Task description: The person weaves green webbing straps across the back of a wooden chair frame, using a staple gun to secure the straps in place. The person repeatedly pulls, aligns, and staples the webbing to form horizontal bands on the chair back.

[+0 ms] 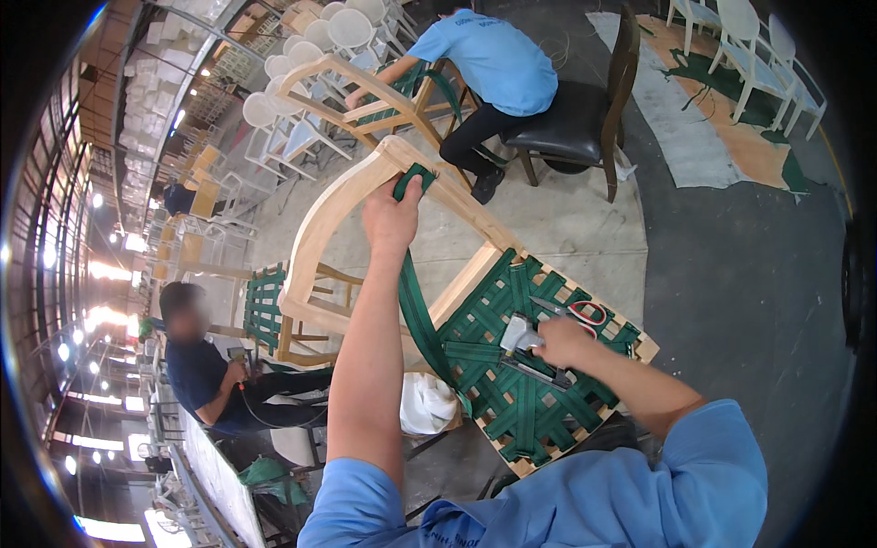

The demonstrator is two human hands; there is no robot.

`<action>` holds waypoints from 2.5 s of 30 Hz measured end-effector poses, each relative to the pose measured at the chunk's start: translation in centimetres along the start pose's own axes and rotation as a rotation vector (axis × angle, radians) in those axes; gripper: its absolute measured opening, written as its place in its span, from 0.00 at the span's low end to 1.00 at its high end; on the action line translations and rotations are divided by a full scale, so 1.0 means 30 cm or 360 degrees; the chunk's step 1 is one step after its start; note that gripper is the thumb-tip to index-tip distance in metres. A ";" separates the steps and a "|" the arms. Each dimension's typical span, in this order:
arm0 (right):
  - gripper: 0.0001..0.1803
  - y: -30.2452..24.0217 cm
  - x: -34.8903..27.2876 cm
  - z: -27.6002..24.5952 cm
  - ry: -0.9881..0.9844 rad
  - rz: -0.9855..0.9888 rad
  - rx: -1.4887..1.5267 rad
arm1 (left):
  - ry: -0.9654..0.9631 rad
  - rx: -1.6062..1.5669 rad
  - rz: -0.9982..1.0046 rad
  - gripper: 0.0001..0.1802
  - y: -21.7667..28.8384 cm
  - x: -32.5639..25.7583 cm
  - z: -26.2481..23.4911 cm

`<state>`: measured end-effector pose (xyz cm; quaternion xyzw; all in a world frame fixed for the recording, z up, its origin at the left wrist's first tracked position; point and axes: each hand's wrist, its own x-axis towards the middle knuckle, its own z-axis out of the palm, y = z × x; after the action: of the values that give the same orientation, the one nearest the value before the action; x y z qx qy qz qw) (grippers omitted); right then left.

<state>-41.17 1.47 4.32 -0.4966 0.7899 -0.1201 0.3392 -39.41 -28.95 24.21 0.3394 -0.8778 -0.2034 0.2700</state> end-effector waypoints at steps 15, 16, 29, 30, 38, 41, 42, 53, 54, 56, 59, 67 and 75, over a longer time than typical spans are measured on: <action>0.28 -0.041 0.091 0.116 0.0232 0.0222 0.0130 | 0.0071 0.0112 0.0118 0.22 0.036 0.002 -0.012; 0.29 -0.019 0.087 0.107 0.0257 0.0234 0.0161 | 0.0034 0.0076 0.0134 0.22 0.059 0.010 0.012; 0.38 0.101 -0.193 -0.573 0.0463 0.0148 0.1088 | -0.0043 0.0136 0.0064 0.23 -0.016 -0.010 -0.049; 0.37 0.117 -0.208 -0.672 0.0577 0.0033 0.0767 | -0.0051 0.0126 0.0072 0.23 -0.008 -0.002 -0.040; 0.44 -0.104 -0.051 -1.007 0.0901 -0.1169 -0.0398 | -0.0086 0.0133 0.0025 0.24 -0.013 -0.004 -0.027; 0.46 -0.170 0.059 -0.988 0.0867 -0.1299 -0.0635 | -0.0052 0.0144 0.0033 0.23 -0.012 -0.010 -0.031; 0.46 -0.181 0.085 -0.981 0.0852 -0.1320 -0.0691 | -0.0056 0.0144 0.0021 0.23 -0.007 -0.011 -0.030; 0.45 -0.236 0.201 -0.963 0.0917 -0.1361 -0.0768 | -0.0080 0.0174 -0.0074 0.23 0.011 -0.013 -0.044; 0.45 -0.241 0.205 -0.962 0.0916 -0.1366 -0.0766 | -0.0061 0.0179 -0.0062 0.23 0.006 -0.014 -0.046; 0.45 -0.237 0.210 -0.960 0.0901 -0.1344 -0.0759 | -0.0060 0.0155 -0.0062 0.23 0.015 -0.011 -0.046; 0.45 -0.233 0.218 -0.952 0.0879 -0.1317 -0.0744 | -0.0077 0.0120 -0.0090 0.22 0.025 -0.012 -0.048; 0.44 -0.235 0.231 -0.962 0.0867 -0.1336 -0.0781 | -0.0090 0.0126 -0.0047 0.21 0.008 -0.007 -0.045; 0.46 -0.231 0.220 -0.967 0.0801 -0.1182 -0.0757 | -0.0095 0.0018 -0.0011 0.20 0.014 -0.005 -0.041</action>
<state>-57.14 -11.82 26.71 -0.7632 0.6226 -0.1654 -0.0497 -38.76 -28.77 25.34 0.3376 -0.8855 -0.2093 0.2410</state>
